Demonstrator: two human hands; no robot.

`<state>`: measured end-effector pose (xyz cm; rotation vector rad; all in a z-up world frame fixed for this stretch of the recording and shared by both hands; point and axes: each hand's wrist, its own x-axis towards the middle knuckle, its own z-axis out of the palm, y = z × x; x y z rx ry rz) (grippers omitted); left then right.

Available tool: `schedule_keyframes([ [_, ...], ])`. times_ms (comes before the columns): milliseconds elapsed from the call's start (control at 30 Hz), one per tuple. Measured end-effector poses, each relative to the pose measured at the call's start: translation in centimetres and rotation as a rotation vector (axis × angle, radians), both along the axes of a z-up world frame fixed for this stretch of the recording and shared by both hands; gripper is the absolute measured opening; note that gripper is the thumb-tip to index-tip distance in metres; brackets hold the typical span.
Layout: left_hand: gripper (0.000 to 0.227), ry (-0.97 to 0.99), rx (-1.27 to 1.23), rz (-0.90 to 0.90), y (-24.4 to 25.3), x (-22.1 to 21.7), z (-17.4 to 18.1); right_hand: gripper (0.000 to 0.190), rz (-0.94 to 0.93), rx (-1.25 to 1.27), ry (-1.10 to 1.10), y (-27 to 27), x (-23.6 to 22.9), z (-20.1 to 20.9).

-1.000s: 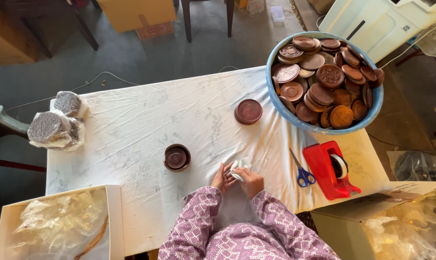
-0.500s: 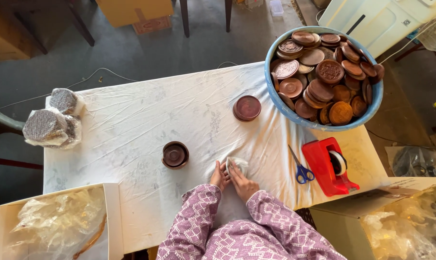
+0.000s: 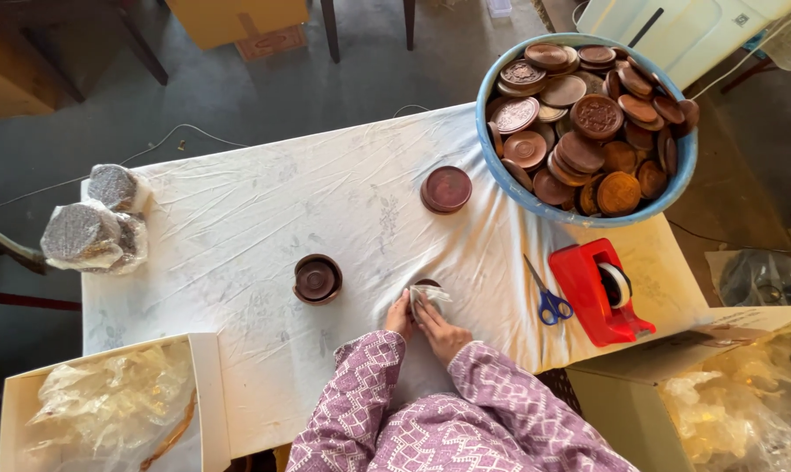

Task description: The recorder wipes circular brown medallions with a cloth and then wraps them individually in plastic bubble wrap and tape.

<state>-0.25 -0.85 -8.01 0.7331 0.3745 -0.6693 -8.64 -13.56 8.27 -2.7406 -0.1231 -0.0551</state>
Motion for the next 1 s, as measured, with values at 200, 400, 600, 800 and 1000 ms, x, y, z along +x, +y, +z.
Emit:
schedule_keyframes([
  [200,0.048,0.094,0.059,-0.036,-0.3,-0.2,2.6,0.056,-0.022,-0.161,-0.078,-1.6,1.1,0.1],
  [400,0.048,0.02,0.16,0.019,-1.0,0.1,-2.4,0.067,0.061,-0.085,-0.035,0.4,1.8,1.5],
  [600,0.045,0.137,0.076,-0.012,-0.4,0.1,2.1,0.068,0.131,-0.216,-0.062,-2.1,-0.5,-0.4],
  [800,0.046,0.076,0.045,-0.022,-0.3,0.3,1.3,0.082,0.024,-0.283,-0.06,-0.7,2.6,-2.0],
  [1000,0.067,0.053,0.128,-0.096,0.3,0.6,1.5,0.081,0.06,-0.287,0.092,0.2,1.2,-2.9],
])
